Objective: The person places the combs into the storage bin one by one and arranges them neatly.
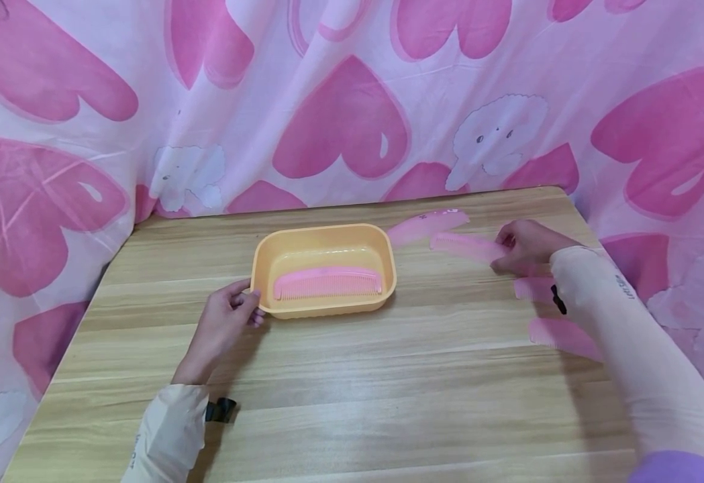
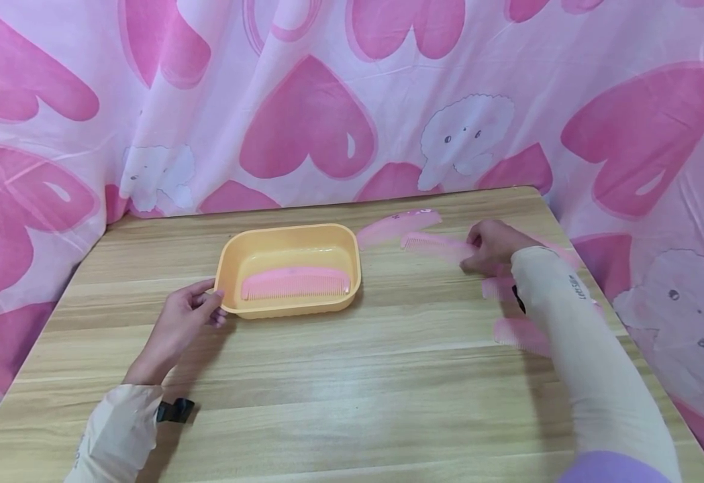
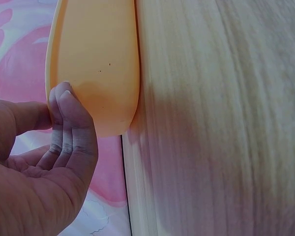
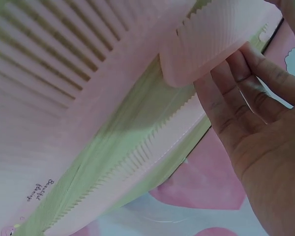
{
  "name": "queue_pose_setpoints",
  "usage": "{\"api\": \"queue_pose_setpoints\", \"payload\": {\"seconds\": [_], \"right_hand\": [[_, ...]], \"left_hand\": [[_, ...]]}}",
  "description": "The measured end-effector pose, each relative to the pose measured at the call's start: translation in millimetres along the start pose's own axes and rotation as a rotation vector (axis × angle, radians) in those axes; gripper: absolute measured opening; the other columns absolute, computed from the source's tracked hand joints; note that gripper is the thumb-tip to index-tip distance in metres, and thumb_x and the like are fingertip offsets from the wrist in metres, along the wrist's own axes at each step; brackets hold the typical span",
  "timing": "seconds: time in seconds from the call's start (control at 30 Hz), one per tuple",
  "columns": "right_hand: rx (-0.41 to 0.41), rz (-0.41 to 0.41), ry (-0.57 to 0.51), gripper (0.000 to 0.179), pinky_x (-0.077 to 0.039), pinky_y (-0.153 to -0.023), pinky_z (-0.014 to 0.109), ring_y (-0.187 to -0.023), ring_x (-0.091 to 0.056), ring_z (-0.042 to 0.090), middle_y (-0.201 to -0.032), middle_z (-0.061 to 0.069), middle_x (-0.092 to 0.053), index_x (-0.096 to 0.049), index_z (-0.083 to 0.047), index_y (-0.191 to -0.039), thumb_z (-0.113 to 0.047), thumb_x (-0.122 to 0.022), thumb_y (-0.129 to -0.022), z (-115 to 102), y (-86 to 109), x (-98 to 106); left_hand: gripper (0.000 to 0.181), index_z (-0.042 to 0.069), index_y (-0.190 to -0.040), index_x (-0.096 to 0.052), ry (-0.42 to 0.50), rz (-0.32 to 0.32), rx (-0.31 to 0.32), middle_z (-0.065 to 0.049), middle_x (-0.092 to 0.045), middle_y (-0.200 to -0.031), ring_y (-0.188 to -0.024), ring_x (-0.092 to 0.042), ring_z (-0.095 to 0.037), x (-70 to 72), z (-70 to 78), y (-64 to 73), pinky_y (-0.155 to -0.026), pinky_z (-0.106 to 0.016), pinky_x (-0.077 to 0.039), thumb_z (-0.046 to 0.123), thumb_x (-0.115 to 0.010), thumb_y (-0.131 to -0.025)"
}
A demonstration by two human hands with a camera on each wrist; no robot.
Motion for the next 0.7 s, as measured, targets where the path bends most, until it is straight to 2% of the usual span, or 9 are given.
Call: {"api": "queue_pose_setpoints", "payload": {"seconds": [0.23,0.47,0.7], "right_hand": [[-0.01,0.036,-0.042,0.05,-0.053,-0.074,0.036,-0.083,-0.059,0.024,-0.091,0.009,-0.067,-0.07,0.005,-0.104,-0.032,-0.09,-0.077,-6.9,-1.0,11.4],[0.085,0.095,-0.023,0.036,-0.053,-0.064,0.028,-0.076,-0.061,0.019,-0.085,0.007,-0.069,-0.071,0.001,-0.091,-0.026,-0.09,-0.075,-30.3,-4.4,29.4],[0.14,0.129,0.032,0.033,-0.054,-0.07,0.032,-0.079,-0.063,0.021,-0.085,0.006,-0.07,-0.072,0.0,-0.091,-0.022,-0.089,-0.075,-61.3,-10.8,43.7]], "left_hand": [[0.045,-0.009,-0.144,-0.046,0.006,-0.005,-0.009,-0.016,-0.067,-0.086,-0.069,-0.066,-0.013,0.3,-0.5,-0.3,-0.065,-0.025,-0.061,0.013,-0.054,-0.106],[0.044,-0.011,-0.143,-0.046,0.027,-0.014,-0.04,-0.022,-0.067,-0.089,-0.069,-0.066,-0.013,-0.2,-1.0,-0.3,-0.065,-0.026,-0.061,0.011,-0.054,-0.105],[0.043,-0.012,-0.142,-0.047,0.024,-0.008,-0.045,-0.018,-0.068,-0.085,-0.067,-0.066,-0.012,-0.2,-2.1,-0.9,-0.064,-0.026,-0.061,0.01,-0.054,-0.105]]}}
Point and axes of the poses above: each hand's wrist, its own y-axis away from the middle knuckle, its own x-axis out of the back of the hand, z = x × y, the point moved 6 cm from there along -y, towards the middle knuckle
